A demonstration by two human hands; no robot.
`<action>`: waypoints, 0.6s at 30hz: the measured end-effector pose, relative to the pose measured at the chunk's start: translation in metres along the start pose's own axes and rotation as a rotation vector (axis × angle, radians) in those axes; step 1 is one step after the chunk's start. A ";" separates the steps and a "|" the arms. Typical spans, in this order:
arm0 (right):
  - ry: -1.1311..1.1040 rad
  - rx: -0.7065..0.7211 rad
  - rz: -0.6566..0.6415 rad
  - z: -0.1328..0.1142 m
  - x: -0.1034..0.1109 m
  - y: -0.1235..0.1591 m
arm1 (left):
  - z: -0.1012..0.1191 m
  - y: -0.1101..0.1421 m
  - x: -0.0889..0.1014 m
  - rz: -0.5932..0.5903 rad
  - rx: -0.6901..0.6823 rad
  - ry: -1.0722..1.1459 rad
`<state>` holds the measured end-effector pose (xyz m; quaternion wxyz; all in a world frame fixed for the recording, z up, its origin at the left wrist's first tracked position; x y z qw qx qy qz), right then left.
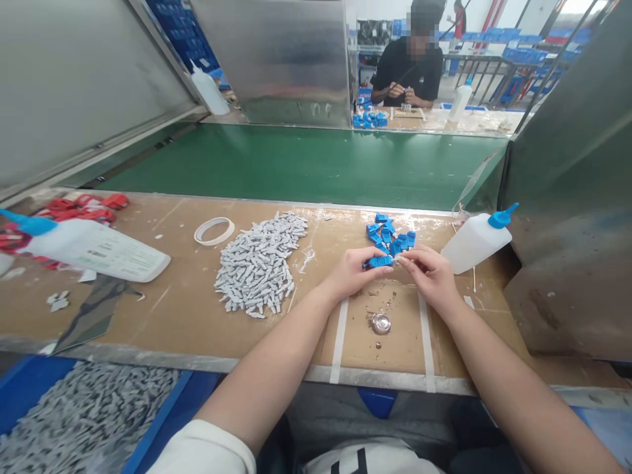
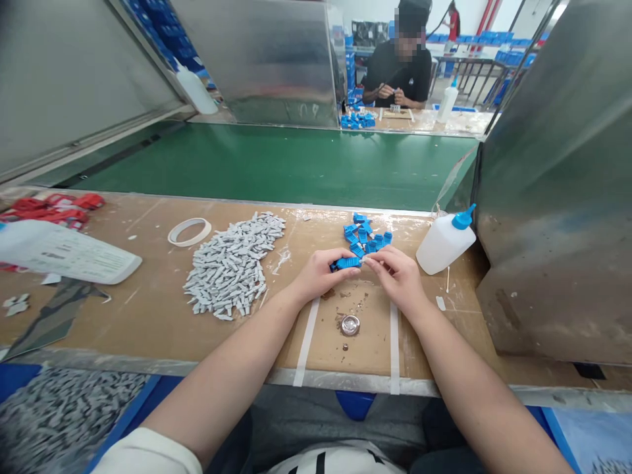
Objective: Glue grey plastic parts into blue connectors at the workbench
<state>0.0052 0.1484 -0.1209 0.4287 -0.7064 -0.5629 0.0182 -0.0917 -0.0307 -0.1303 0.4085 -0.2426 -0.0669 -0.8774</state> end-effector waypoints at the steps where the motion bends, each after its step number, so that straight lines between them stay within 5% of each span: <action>1: 0.051 0.022 -0.060 -0.001 0.000 0.000 | 0.000 0.000 0.002 0.012 0.020 0.007; 6: 0.202 0.008 -0.315 0.001 -0.005 0.003 | 0.001 0.004 0.006 -0.067 0.041 -0.082; 10: 0.174 -0.093 -0.455 0.005 -0.013 0.008 | -0.003 0.003 0.003 -0.015 0.068 -0.146; 18: 0.073 -0.199 -0.444 0.010 -0.026 0.013 | -0.001 0.002 -0.008 0.130 0.144 -0.064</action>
Point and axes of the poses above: each hand's wrist, its own y-axis away from the middle knuckle, its own x-axis out of the back of the hand, z = x × y, the point moved 3 cm from there along -y, towards the middle knuckle, and after that the axes turned 12 degrees about x, right-handed, at the moved point
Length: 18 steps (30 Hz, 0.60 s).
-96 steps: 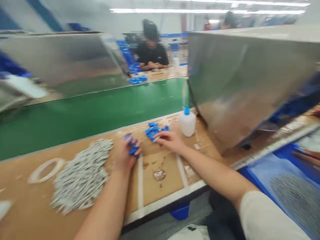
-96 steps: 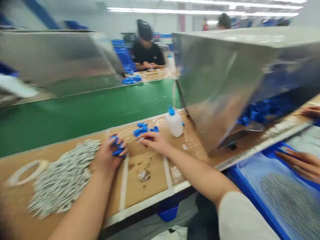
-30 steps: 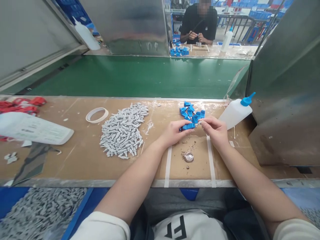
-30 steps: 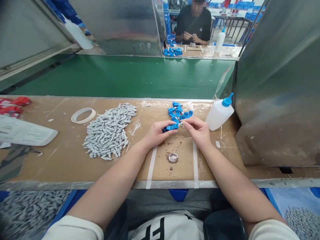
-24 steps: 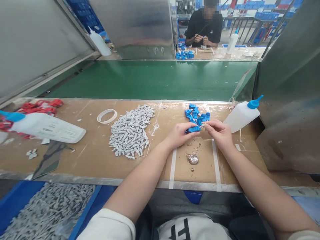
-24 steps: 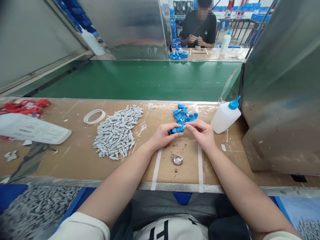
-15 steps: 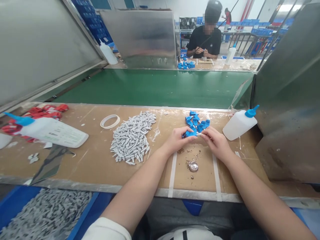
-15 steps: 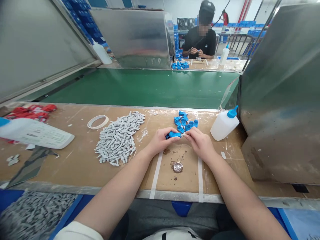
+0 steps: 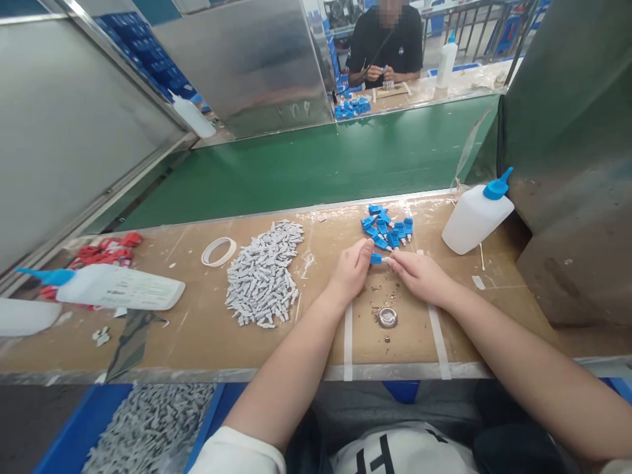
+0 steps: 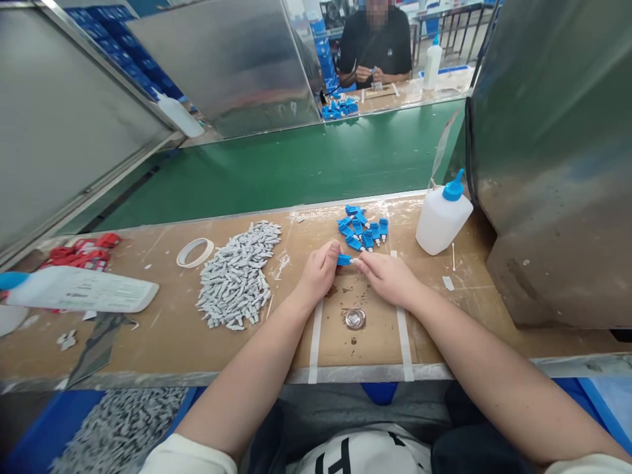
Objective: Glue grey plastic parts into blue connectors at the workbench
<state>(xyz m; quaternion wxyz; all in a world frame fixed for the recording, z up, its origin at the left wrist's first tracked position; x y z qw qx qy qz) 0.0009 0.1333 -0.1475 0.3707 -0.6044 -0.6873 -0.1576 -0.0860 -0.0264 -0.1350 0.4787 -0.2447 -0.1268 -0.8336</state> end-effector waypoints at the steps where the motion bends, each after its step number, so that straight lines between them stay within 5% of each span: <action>1: -0.032 -0.002 0.016 0.000 -0.002 0.000 | 0.001 0.000 -0.001 0.008 0.019 0.014; 18: -0.314 -0.012 0.211 -0.005 -0.018 -0.006 | 0.007 0.008 -0.013 0.157 0.111 0.147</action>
Point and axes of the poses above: each hand's wrist, its own y-axis away from the middle knuckle, its own x-axis out of the back of the hand, z = x × y, the point moved 3 cm from there along -y, towards the middle knuckle, and after that the axes turned 12 degrees about x, right-handed, at the moved point
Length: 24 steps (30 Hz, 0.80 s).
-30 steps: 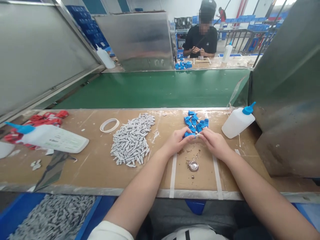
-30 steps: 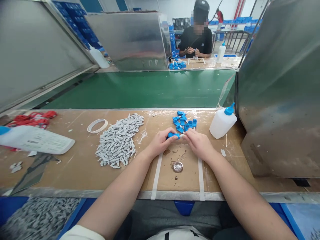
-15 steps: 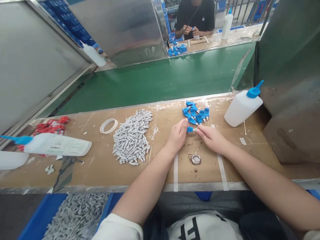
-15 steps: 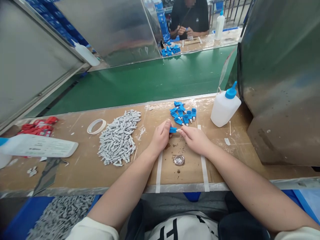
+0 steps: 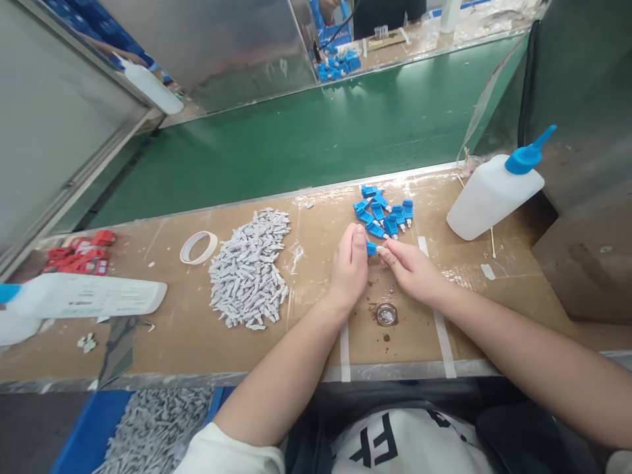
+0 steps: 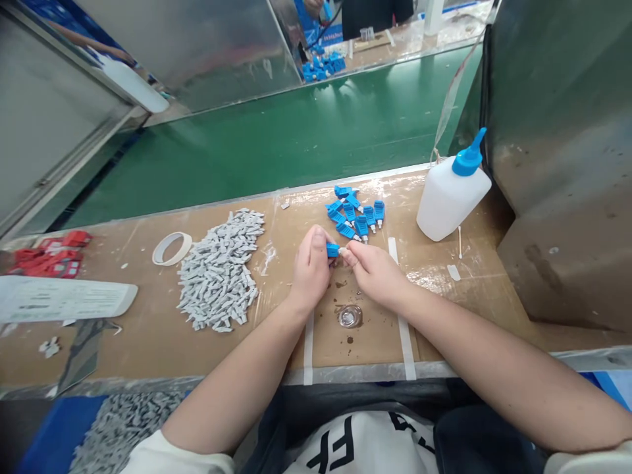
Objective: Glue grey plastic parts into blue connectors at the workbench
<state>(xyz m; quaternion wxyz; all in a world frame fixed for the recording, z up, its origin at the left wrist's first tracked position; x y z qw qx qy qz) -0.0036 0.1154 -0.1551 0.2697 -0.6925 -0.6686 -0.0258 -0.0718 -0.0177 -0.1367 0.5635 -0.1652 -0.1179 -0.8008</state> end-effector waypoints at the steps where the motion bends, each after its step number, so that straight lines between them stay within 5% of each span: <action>1: 0.004 -0.002 -0.002 -0.001 -0.001 0.000 | 0.000 0.000 -0.001 0.000 0.006 0.019; 24: -0.008 0.002 0.055 -0.003 -0.004 0.000 | 0.000 0.000 -0.008 -0.004 -0.008 0.076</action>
Point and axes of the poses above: each hand's wrist, its own y-axis away from the middle knuckle, its own x-axis out of the back of the hand, z = x × y, the point moved 3 cm from there along -y, towards the middle knuckle, and after that the axes turned 12 degrees about x, right-handed, at the moved point
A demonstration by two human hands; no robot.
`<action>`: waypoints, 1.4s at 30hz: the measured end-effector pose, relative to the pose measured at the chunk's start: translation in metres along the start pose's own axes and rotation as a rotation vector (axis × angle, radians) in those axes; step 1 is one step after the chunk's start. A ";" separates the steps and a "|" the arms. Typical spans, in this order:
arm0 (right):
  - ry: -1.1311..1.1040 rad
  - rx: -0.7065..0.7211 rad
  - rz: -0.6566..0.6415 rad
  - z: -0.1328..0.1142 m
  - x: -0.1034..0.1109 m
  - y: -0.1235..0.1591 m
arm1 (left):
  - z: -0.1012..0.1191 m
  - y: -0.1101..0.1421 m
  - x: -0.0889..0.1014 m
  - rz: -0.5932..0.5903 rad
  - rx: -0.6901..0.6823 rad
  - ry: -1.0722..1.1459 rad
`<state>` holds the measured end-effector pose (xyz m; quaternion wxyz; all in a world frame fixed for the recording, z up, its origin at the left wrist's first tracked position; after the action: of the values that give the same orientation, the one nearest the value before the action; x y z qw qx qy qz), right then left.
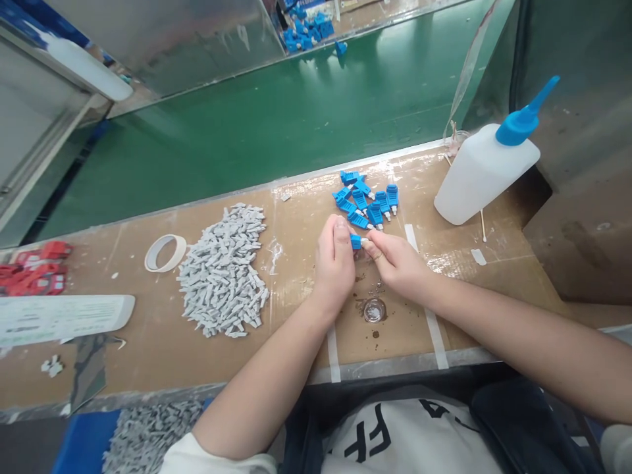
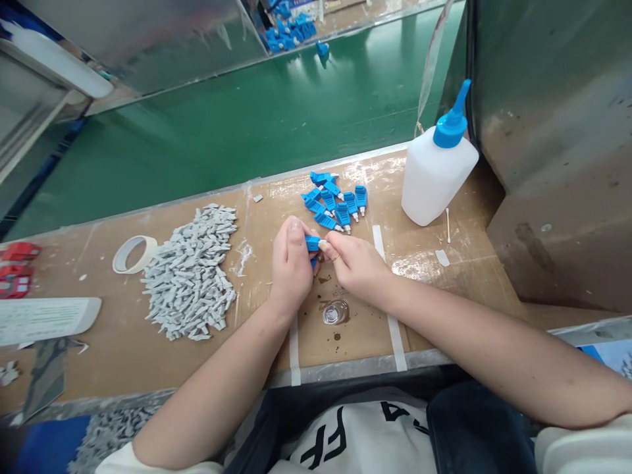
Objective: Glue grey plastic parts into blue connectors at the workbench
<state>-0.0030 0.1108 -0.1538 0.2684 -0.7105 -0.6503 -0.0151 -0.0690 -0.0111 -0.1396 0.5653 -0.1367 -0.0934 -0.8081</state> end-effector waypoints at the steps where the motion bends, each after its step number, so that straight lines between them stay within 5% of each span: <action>1: -0.003 0.002 0.004 0.000 0.000 0.000 | 0.000 0.000 0.000 0.002 -0.001 0.001; 14: 0.003 -0.010 0.004 0.003 0.002 -0.002 | -0.002 -0.003 -0.002 -0.020 0.041 0.062; 18: -0.037 -0.026 -0.012 0.005 0.001 -0.004 | -0.002 -0.010 0.005 -0.135 0.072 0.012; 26: -0.584 -0.163 0.059 0.019 0.001 -0.008 | 0.000 -0.018 0.023 -0.370 -0.064 -0.066; 31: -0.642 -0.177 0.107 0.017 0.008 -0.010 | 0.005 -0.019 0.029 -0.333 -0.092 -0.152; 33: -0.620 -0.164 0.163 0.017 0.014 -0.011 | 0.006 -0.027 0.038 -0.283 -0.061 0.088; 38: -0.600 -0.242 0.493 0.029 0.035 -0.013 | -0.007 -0.052 0.084 -0.086 0.067 1.205; 42: -0.625 -0.338 0.551 0.036 0.040 -0.016 | -0.019 -0.058 0.100 -0.034 0.182 1.553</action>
<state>-0.0232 0.1622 -0.1639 -0.0668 -0.8616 -0.4749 0.1662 -0.1579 -0.0858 -0.1249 0.4653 0.5163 0.2611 -0.6699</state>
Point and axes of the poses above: each hand's wrist, its own y-axis away from the middle knuckle, its own x-axis out of the back of the hand, z = x × y, the point moved 3 cm from there along -y, towards the middle knuckle, and after that the axes turned 12 degrees about x, right-handed, at the moved point
